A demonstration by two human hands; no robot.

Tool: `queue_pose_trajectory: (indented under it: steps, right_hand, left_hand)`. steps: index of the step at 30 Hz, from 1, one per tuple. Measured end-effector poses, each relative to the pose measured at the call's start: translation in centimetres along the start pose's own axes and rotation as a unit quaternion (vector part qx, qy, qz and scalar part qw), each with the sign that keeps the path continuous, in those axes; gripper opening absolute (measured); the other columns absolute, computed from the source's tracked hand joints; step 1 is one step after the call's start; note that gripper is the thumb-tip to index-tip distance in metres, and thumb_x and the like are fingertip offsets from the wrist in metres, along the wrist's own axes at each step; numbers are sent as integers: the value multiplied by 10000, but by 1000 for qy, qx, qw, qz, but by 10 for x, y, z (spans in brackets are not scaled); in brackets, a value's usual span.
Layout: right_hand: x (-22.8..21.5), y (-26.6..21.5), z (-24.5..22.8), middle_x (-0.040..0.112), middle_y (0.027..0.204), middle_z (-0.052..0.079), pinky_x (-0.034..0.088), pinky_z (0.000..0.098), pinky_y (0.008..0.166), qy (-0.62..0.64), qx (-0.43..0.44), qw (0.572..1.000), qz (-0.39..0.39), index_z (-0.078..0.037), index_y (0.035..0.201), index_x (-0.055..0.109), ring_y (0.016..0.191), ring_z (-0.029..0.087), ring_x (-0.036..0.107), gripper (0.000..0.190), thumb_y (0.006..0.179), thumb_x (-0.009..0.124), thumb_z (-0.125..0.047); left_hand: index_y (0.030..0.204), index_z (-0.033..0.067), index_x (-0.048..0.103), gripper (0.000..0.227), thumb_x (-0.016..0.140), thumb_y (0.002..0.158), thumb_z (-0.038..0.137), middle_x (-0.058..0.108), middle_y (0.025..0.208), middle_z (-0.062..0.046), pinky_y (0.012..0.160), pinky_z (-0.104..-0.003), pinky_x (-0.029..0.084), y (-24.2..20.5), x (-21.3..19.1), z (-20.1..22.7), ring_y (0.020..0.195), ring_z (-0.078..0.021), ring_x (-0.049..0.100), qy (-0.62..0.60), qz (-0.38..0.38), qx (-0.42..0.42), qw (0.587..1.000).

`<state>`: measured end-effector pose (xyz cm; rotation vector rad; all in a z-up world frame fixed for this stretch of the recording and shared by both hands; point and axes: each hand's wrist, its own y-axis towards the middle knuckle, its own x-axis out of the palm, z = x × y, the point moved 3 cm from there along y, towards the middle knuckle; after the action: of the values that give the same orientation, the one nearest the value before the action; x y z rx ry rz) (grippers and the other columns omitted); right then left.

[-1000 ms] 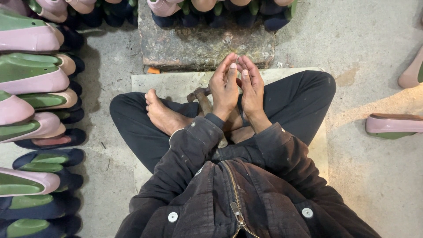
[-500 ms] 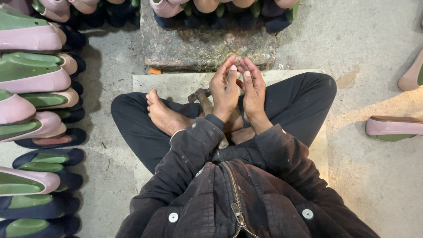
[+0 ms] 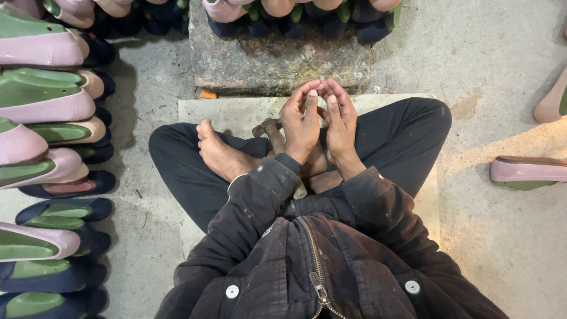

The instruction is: The person sits on the floor and uses a hammer to tap the soles of several slip-on shoes, alternating between dark blue and pink pairs. They pick up each shoe, tap the sole repeatedly, and place it back in a pile.

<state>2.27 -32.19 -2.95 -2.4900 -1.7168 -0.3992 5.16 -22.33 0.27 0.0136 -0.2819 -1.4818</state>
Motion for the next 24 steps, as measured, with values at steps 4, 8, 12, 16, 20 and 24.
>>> queue_pose_trajectory:
  steps: [4, 8, 12, 16, 20, 24]
  right_hand:
    - [0, 0, 1, 590, 1461, 200, 586, 430, 981, -3, -2, 1000, -2, -31, 1520, 486, 1371, 290, 556, 438, 1134, 519, -237]
    - [1, 0, 0, 596, 1454, 201, 584, 425, 980, -10, 0, 1000, -2, -30, 1517, 487, 1370, 287, 560, 437, 1134, 512, -240]
    - [0, 0, 1, 599, 1452, 189, 585, 413, 984, 0, 4, 1000, -2, -29, 1513, 487, 1369, 277, 564, 440, 1129, 517, -241]
    - [-1, 1, 3, 590, 1461, 199, 582, 427, 984, -2, 0, 1000, -5, -26, 1519, 483, 1378, 290, 554, 448, 1131, 521, -248]
    - [-2, 2, 3, 589, 1463, 201, 584, 431, 985, -3, -3, 1000, -5, -28, 1517, 484, 1379, 297, 555, 441, 1132, 515, -241]
    - [-3, 3, 1, 628, 1424, 160, 592, 374, 990, -8, -21, 999, 23, -41, 1490, 520, 1343, 253, 600, 401, 1124, 507, -205]
  left_hand:
    - [1197, 72, 745, 235, 590, 1026, 31, 776, 1036, -140, 737, -321, 630, 1, -1, -2, 953, -187, 749, -6, 7, -1, 1000]
    - [1188, 84, 750, 231, 601, 1017, 37, 782, 1025, -126, 772, -327, 626, 0, -2, 1, 951, -186, 752, 15, 7, 6, 1000]
    - [1175, 66, 750, 228, 600, 1008, 25, 777, 1014, -145, 754, -327, 625, 1, -2, 3, 939, -198, 749, 16, 8, 6, 1000]
    - [1180, 61, 748, 230, 598, 1010, 23, 776, 1019, -147, 738, -318, 625, 2, -2, 0, 938, -184, 741, 5, 8, 2, 1000]
    - [1178, 54, 746, 235, 595, 1005, 7, 775, 1017, -156, 725, -318, 627, 3, 0, -1, 931, -188, 740, 0, 9, 8, 1000]
    - [1189, 78, 752, 250, 604, 995, 21, 783, 1060, -140, 822, -353, 631, 1, 11, 0, 996, -246, 762, 13, -2, 9, 1000]
